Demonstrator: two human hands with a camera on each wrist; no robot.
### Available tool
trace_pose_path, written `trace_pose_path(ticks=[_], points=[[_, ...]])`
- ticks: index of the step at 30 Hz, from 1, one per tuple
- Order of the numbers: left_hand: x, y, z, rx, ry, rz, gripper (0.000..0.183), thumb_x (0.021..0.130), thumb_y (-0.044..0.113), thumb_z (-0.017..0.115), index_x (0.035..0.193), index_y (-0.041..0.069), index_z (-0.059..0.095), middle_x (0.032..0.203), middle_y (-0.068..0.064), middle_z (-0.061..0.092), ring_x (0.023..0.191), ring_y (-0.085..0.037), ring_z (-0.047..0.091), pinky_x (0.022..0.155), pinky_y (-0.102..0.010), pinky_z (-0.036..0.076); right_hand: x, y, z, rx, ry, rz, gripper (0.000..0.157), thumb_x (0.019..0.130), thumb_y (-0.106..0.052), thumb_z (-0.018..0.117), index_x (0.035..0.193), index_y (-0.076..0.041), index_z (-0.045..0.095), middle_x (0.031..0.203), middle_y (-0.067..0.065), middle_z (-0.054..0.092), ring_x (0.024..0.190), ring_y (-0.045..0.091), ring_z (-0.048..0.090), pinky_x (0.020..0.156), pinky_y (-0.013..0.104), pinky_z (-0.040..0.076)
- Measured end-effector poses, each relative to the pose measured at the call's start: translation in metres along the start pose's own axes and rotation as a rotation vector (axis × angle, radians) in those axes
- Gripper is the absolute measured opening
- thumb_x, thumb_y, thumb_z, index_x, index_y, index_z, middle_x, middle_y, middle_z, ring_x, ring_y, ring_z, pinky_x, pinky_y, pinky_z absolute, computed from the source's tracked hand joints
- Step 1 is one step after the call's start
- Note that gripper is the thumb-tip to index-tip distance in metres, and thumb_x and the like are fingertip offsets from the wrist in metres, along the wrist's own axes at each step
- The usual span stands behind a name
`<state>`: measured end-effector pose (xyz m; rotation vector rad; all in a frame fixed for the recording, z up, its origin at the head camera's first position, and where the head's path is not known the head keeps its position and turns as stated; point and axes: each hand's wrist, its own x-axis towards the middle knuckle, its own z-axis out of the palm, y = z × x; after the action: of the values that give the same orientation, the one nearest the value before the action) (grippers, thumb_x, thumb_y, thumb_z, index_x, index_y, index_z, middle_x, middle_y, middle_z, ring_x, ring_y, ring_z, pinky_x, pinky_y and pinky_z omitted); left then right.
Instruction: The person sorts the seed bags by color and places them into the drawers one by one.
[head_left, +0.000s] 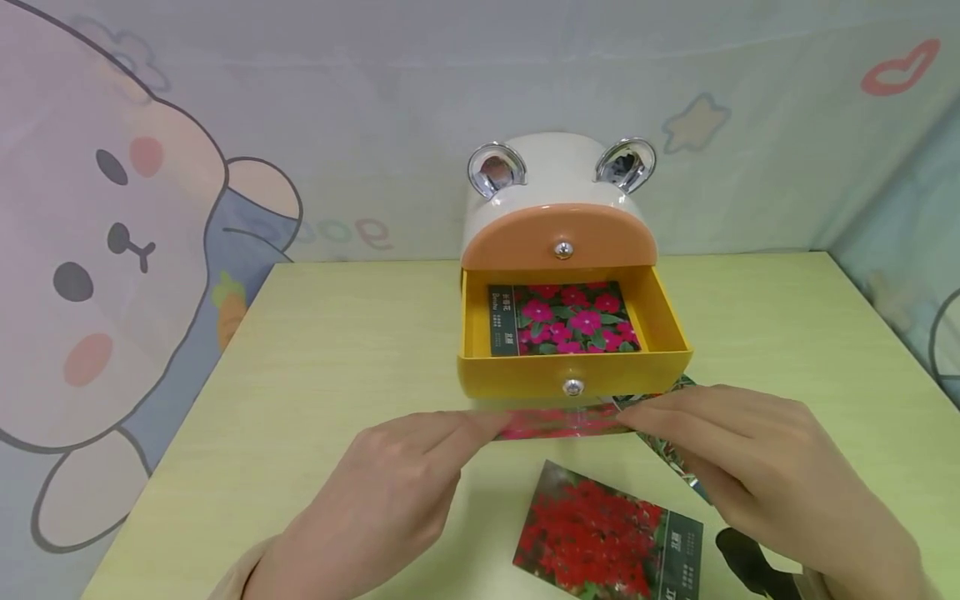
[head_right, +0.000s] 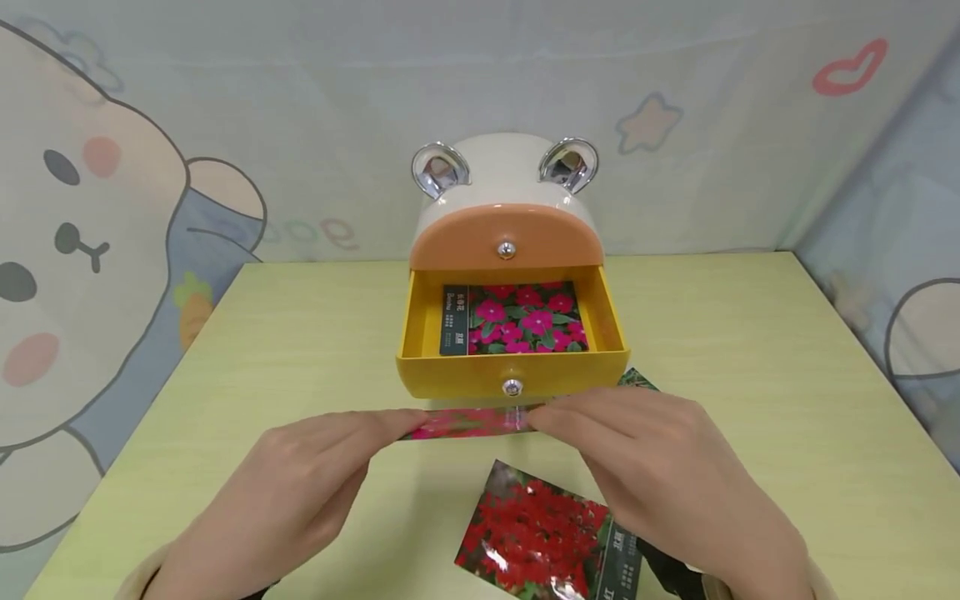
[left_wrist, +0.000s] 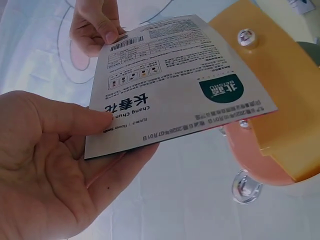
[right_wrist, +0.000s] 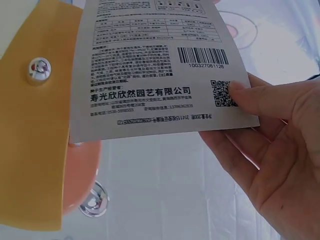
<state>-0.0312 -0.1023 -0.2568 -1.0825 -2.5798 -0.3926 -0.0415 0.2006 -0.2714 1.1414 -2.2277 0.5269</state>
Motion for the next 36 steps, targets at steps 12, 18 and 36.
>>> trace_pose_path(ticks=[12, 18, 36], points=[[0.018, -0.002, 0.005, 0.106, 0.176, 0.061, 0.059, 0.076, -0.017, 0.052, 0.126, 0.013, 0.063, 0.122, 0.002, 0.068, 0.112, -0.015, 0.065, 0.091, -0.03, 0.055, 0.011, 0.023, 0.009, 0.147, 0.348, -0.19, 0.041, 0.091, 0.003, 0.035, 0.097, -0.002, 0.075, 0.093, 0.007, 0.075, 0.081, 0.013, 0.064, 0.068, 0.016, 0.044], [0.032, -0.011, 0.019, 0.086, 0.203, 0.017, 0.059, 0.075, -0.02, 0.053, 0.125, 0.01, 0.063, 0.123, -0.005, 0.067, 0.114, -0.019, 0.064, 0.082, -0.03, 0.058, 0.024, 0.026, 0.012, 0.096, 0.336, -0.137, 0.04, 0.096, -0.004, 0.035, 0.096, -0.001, 0.075, 0.091, 0.006, 0.074, 0.084, 0.012, 0.064, 0.076, 0.012, 0.044], [0.067, -0.033, 0.065, 0.055, 0.257, -0.069, 0.026, 0.094, 0.019, 0.061, 0.113, 0.004, 0.07, 0.11, -0.011, 0.072, 0.104, -0.022, 0.069, 0.086, -0.034, 0.058, 0.014, 0.067, 0.047, -0.078, 0.247, 0.096, 0.027, 0.099, -0.02, 0.052, 0.101, -0.008, 0.076, 0.094, 0.007, 0.076, 0.085, 0.025, 0.071, 0.093, 0.011, 0.047]])
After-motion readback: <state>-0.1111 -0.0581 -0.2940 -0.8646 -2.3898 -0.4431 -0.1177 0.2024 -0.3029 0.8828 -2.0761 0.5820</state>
